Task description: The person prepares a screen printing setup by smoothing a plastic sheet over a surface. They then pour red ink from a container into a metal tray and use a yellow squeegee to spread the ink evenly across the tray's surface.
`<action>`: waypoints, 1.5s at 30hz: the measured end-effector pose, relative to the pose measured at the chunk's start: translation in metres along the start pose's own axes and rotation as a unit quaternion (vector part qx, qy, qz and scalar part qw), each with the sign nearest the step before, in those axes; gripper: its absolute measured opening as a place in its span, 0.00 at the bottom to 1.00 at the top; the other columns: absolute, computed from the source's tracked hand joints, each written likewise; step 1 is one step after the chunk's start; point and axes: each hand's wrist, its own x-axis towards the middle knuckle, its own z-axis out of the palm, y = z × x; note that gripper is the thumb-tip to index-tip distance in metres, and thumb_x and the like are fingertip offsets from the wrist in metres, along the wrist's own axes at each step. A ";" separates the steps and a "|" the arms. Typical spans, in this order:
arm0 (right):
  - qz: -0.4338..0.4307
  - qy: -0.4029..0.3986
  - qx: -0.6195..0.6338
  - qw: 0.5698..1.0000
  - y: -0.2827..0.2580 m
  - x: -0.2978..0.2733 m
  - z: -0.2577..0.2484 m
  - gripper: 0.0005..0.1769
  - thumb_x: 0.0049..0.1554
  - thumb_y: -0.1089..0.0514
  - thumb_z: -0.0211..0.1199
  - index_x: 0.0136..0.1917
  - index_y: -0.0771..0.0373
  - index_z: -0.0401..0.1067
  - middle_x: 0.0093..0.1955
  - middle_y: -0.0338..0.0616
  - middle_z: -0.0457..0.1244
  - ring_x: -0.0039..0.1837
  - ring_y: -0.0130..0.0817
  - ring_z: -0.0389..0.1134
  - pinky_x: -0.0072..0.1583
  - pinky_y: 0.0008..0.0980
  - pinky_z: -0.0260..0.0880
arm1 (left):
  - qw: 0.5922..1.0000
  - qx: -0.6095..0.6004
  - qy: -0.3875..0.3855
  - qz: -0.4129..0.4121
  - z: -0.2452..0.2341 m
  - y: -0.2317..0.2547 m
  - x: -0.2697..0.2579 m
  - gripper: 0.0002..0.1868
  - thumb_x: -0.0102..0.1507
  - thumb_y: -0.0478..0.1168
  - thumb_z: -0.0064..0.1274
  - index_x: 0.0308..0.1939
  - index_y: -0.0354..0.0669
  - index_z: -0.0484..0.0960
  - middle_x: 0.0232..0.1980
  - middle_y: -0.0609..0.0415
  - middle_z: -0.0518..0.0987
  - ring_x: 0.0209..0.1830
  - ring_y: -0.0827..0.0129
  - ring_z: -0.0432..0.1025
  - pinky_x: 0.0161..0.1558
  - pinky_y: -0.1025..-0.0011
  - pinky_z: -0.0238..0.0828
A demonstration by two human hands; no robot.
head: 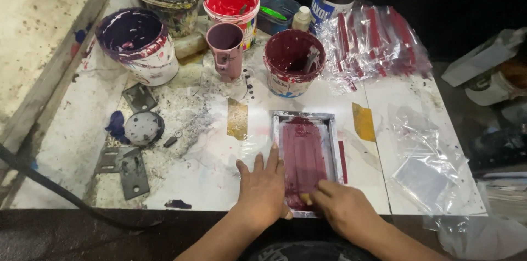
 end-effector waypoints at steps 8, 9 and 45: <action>0.104 -0.003 0.050 0.993 0.016 0.013 -0.014 0.08 0.50 0.61 0.66 0.44 0.50 0.77 0.43 0.32 0.67 0.39 0.36 0.71 0.37 0.41 0.75 | 1.000 -0.008 0.008 0.004 0.007 -0.002 0.004 0.65 0.56 0.64 0.71 0.80 0.41 0.44 0.86 0.47 0.27 0.83 0.41 0.32 0.71 0.24 0.34; 0.163 0.002 0.061 0.985 0.019 0.025 -0.025 0.13 0.48 0.59 0.70 0.46 0.42 0.81 0.44 0.25 0.69 0.40 0.30 0.74 0.41 0.39 0.79 | 1.000 -0.013 0.020 0.009 0.011 -0.003 0.006 0.65 0.55 0.65 0.71 0.80 0.41 0.46 0.86 0.46 0.28 0.83 0.40 0.33 0.71 0.22 0.35; 0.056 -0.010 -0.015 0.998 0.016 0.011 0.004 0.05 0.59 0.56 0.60 0.49 0.54 0.71 0.42 0.40 0.59 0.30 0.46 0.63 0.30 0.48 0.63 | 0.999 -0.031 0.006 0.005 0.006 -0.003 0.005 0.65 0.55 0.62 0.72 0.80 0.43 0.44 0.86 0.48 0.26 0.83 0.41 0.32 0.72 0.23 0.32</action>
